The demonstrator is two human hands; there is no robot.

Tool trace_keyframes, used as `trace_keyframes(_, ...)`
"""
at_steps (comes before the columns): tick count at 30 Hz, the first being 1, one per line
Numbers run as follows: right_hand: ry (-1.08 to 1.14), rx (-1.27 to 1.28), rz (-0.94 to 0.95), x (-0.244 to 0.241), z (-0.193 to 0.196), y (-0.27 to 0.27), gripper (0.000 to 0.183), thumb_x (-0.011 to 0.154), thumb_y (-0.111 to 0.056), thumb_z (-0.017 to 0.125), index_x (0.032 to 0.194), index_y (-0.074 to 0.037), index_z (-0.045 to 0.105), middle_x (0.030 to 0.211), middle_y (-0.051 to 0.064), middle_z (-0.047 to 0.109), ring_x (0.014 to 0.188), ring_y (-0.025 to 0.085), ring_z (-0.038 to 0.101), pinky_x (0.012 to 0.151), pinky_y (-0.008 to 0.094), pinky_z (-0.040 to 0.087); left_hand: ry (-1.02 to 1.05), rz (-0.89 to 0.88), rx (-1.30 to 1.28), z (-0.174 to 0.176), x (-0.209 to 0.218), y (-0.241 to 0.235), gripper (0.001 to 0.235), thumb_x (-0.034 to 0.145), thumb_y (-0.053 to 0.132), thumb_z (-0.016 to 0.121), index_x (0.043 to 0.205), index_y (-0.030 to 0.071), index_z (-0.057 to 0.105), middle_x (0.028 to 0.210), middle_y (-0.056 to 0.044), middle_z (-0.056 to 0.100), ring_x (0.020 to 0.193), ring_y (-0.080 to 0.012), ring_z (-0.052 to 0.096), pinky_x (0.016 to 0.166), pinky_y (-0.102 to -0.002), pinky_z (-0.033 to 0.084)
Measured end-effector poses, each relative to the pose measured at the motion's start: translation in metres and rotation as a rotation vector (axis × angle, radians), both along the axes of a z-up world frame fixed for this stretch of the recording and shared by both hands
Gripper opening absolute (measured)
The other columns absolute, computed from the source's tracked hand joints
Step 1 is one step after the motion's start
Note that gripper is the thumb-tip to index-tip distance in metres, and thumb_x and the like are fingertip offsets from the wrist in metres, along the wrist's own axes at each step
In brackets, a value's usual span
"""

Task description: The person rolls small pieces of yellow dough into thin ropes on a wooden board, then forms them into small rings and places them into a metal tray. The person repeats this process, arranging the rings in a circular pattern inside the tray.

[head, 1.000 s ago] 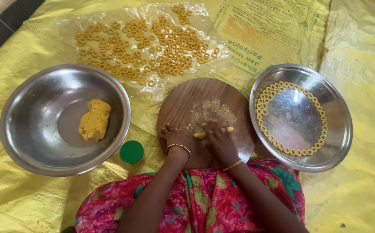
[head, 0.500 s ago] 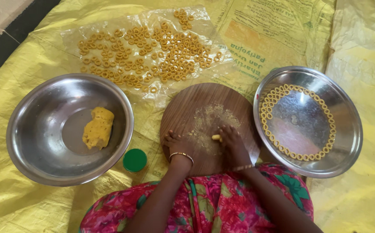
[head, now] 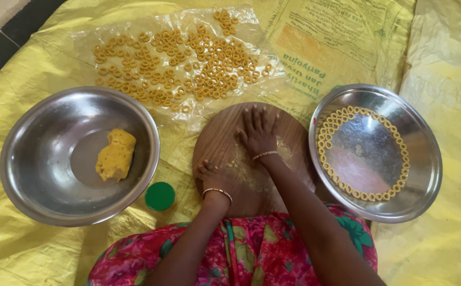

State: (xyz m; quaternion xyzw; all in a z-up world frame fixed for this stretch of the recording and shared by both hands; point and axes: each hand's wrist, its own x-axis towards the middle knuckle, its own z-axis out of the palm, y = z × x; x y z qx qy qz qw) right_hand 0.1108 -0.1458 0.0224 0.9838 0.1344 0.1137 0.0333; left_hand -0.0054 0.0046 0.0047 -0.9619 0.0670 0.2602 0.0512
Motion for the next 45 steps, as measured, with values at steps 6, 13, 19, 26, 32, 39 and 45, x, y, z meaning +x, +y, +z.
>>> trace_keyframes(6, 0.2, -0.02, 0.19, -0.125, 0.018, -0.036, 0.072, 0.104, -0.052, 0.035, 0.166, -0.019, 0.018, 0.173, 0.007, 0.015, 0.159, 0.031, 0.008, 0.124, 0.061, -0.002, -0.116, 0.02, 0.085, -0.022, -0.005, -0.003, 0.06, 0.105, 0.031, 0.04, 0.154, -0.003, 0.037, 0.16, -0.039, 0.022, 0.143, -0.0613, 0.03, 0.103, -0.07, 0.038)
trace_keyframes(13, 0.252, -0.021, 0.389, -0.18, 0.048, -0.066, 0.064, 0.104, -0.047, 0.038, 0.163, -0.023, 0.025, 0.171, 0.007, 0.016, 0.158, 0.031, 0.011, 0.123, 0.058, 0.003, -0.082, 0.034, 0.082, -0.01, -0.003, -0.005, 0.062, 0.103, 0.03, 0.042, 0.154, -0.005, 0.037, 0.16, -0.041, 0.02, 0.142, -0.0635, 0.028, 0.102, -0.072, 0.036)
trace_keyframes(19, 0.046, 0.056, 0.329, -0.055, 0.026, -0.018, 0.065, 0.104, -0.047, 0.04, 0.164, -0.022, 0.028, 0.173, 0.012, 0.015, 0.159, 0.033, 0.01, 0.124, 0.062, 0.001, -0.066, 0.035, 0.083, 0.007, -0.002, -0.007, 0.068, 0.103, 0.039, 0.039, 0.153, -0.007, 0.037, 0.16, -0.042, 0.02, 0.141, -0.0652, 0.026, 0.104, -0.074, 0.032)
trace_keyframes(26, -0.083, -0.032, 0.077, -0.003, 0.003, 0.002, 0.066, 0.108, -0.051, 0.031, 0.166, -0.023, 0.018, 0.173, 0.01, 0.01, 0.16, 0.033, 0.004, 0.122, 0.064, -0.007, -0.021, 0.091, -0.072, 0.006, 0.001, -0.008, 0.07, 0.104, 0.042, 0.035, 0.153, -0.007, 0.036, 0.159, -0.042, 0.019, 0.142, -0.0664, 0.022, 0.104, -0.073, 0.031)
trace_keyframes(32, 0.16, -0.013, 0.116, -0.109, 0.004, -0.023, 0.072, 0.103, -0.045, 0.036, 0.166, -0.018, 0.015, 0.174, 0.006, 0.01, 0.159, 0.027, 0.003, 0.124, 0.057, -0.006, -0.095, 0.049, 0.036, -0.011, 0.002, -0.003, 0.059, 0.105, 0.03, 0.04, 0.152, -0.005, 0.041, 0.16, -0.042, 0.021, 0.142, -0.0641, 0.028, 0.1, -0.073, 0.038)
trace_keyframes(39, 0.685, 0.312, 0.304, -0.188, 0.048, -0.092, 0.064, 0.108, -0.039, 0.025, 0.165, -0.012, 0.012, 0.174, 0.009, 0.008, 0.161, 0.027, 0.001, 0.125, 0.05, -0.006, -0.091, 0.061, 0.014, -0.017, -0.001, -0.004, 0.061, 0.103, 0.03, 0.042, 0.154, -0.004, 0.038, 0.16, -0.042, 0.02, 0.143, -0.0634, 0.026, 0.102, -0.071, 0.036)
trace_keyframes(45, 0.078, 0.057, 0.242, -0.075, 0.011, -0.057, 0.062, 0.109, -0.042, 0.024, 0.166, -0.019, 0.018, 0.174, 0.008, 0.011, 0.16, 0.028, 0.004, 0.125, 0.057, -0.008, -0.069, 0.053, 0.039, 0.002, -0.001, -0.006, 0.061, 0.105, 0.03, 0.04, 0.153, -0.006, 0.038, 0.159, -0.043, 0.021, 0.141, -0.0652, 0.027, 0.102, -0.074, 0.034)
